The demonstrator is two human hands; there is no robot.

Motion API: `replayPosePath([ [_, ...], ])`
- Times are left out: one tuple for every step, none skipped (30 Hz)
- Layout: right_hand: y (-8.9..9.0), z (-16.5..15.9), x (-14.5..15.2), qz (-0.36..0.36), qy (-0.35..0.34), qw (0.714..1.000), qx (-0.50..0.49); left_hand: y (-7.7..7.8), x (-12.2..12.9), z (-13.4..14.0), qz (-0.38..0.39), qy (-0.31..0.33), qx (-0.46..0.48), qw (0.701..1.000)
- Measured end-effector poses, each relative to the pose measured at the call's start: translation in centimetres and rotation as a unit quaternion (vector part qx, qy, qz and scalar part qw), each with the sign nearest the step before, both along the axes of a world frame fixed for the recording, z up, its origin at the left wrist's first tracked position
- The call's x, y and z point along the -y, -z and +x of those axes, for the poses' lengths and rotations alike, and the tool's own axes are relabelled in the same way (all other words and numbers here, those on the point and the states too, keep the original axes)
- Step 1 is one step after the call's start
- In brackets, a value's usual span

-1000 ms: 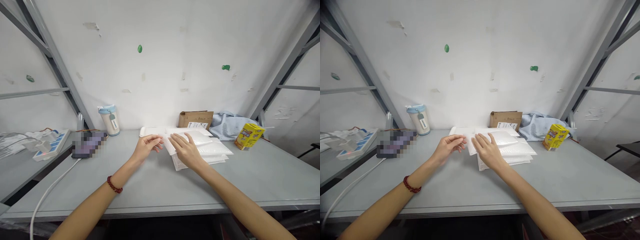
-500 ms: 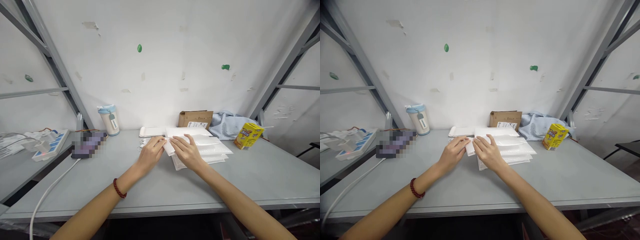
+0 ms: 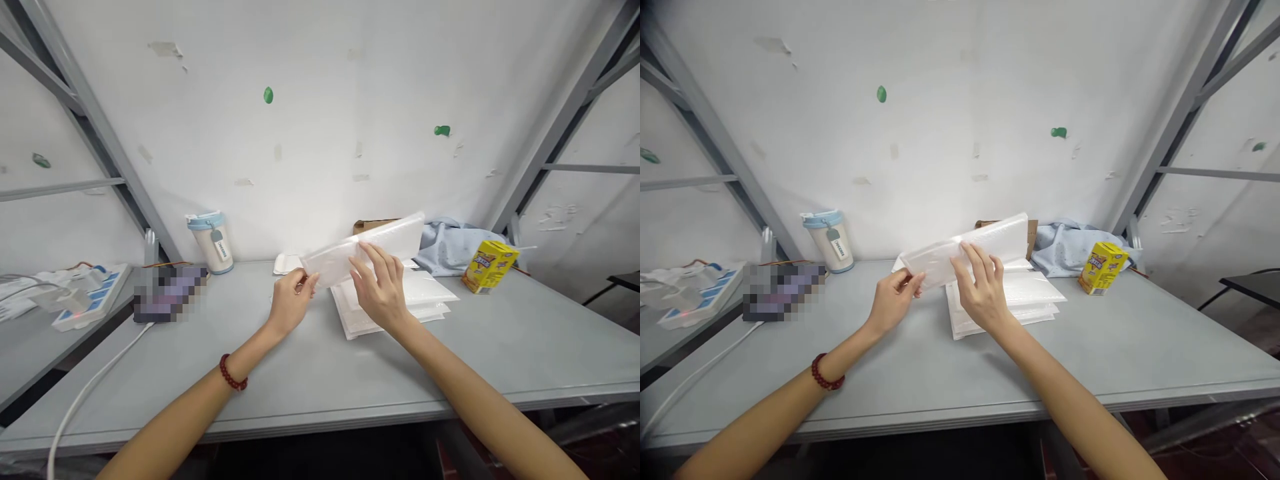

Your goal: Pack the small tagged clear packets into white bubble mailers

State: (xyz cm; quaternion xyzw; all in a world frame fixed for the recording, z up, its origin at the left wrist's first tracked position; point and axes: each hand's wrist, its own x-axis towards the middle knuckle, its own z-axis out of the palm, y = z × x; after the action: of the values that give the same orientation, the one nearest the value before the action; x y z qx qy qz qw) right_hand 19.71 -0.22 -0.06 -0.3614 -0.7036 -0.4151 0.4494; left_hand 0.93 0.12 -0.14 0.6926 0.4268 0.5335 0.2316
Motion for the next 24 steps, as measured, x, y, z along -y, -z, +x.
replayPosePath([
  [0.0,0.2,-0.2,-0.008,0.009,1.0,0.003,-0.5,-0.2,0.2,-0.035,0.016,0.021,0.999],
  [0.0,0.3,-0.3,-0.017,0.017,1.0,0.006,-1.0,-0.6,0.5,-0.065,0.031,0.041,0.997],
  [0.0,0.5,-0.5,-0.027,0.024,0.999,0.008,-1.5,-1.0,0.8,-0.091,0.045,0.059,0.993],
  [0.0,0.7,-0.6,-0.039,0.03,0.999,0.01,-1.9,-1.6,1.3,-0.114,0.057,0.078,0.989],
  [0.1,0.9,-0.8,-0.051,0.036,0.998,0.009,-2.3,-2.2,1.7,-0.136,0.067,0.101,0.983],
  [0.1,1.1,-0.9,-0.066,0.042,0.997,0.005,-2.7,-2.9,2.3,-0.155,0.078,0.123,0.977],
  [0.1,1.2,-1.0,-0.084,0.049,0.995,0.0,-2.9,-3.6,2.8,-0.172,0.086,0.143,0.971],
  [0.1,1.4,-1.2,-0.103,0.057,0.993,-0.006,-3.1,-4.2,3.4,-0.19,0.097,0.161,0.964],
  [0.1,1.5,-1.3,-0.124,0.066,0.99,-0.013,-3.3,-4.9,3.9,-0.209,0.11,0.174,0.956],
  [0.1,1.7,-1.5,-0.145,0.079,0.986,-0.02,-3.3,-5.5,4.4,-0.229,0.123,0.184,0.948],
  [0.2,1.9,-1.6,-0.166,0.093,0.981,-0.024,-3.2,-6.0,4.8,-0.25,0.133,0.191,0.94],
  [0.2,2.0,-1.8,-0.186,0.11,0.976,-0.025,-3.1,-6.5,5.2,-0.271,0.138,0.194,0.933],
  [0.3,2.3,-2.0,-0.206,0.128,0.97,-0.02,-2.9,-6.9,5.5,-0.287,0.137,0.197,0.927],
  [0.4,2.5,-2.2,-0.226,0.145,0.963,-0.012,-2.6,-7.2,5.8,-0.297,0.129,0.198,0.925],
  [0.4,2.7,-2.4,-0.247,0.159,0.956,0.001,-2.3,-7.4,6.0,-0.302,0.118,0.199,0.925],
  [0.4,3.0,-2.6,-0.267,0.172,0.948,0.015,-2.0,-7.6,6.1,-0.304,0.106,0.198,0.926],
  [0.5,3.3,-2.7,-0.288,0.182,0.94,0.027,-1.8,-7.7,6.2,-0.304,0.095,0.198,0.927],
  [0.5,3.6,-2.9,-0.309,0.19,0.931,0.033,-1.5,-7.9,6.3,-0.303,0.086,0.196,0.929],
  [0.4,3.8,-3.0,-0.329,0.201,0.922,0.031,-1.3,-8.0,6.3,-0.301,0.077,0.194,0.931],
  [0.4,4.1,-3.1,-0.346,0.209,0.915,0.025,-1.2,-8.1,6.2,-0.299,0.069,0.19,0.933],
  [0.3,4.3,-3.3,-0.362,0.211,0.908,0.02,-1.0,-8.2,6.1,-0.296,0.062,0.188,0.935],
  [0.3,4.5,-3.3,-0.377,0.213,0.901,0.016,-0.9,-8.3,5.9,-0.294,0.056,0.19,0.935],
  [0.2,4.7,-3.4,-0.387,0.213,0.897,0.013,-0.8,-8.6,5.6,-0.285,0.046,0.175,0.941],
  [0.2,4.8,-3.4,-0.393,0.212,0.895,0.012,-0.7,-8.8,5.3,-0.269,0.031,0.142,0.952],
])
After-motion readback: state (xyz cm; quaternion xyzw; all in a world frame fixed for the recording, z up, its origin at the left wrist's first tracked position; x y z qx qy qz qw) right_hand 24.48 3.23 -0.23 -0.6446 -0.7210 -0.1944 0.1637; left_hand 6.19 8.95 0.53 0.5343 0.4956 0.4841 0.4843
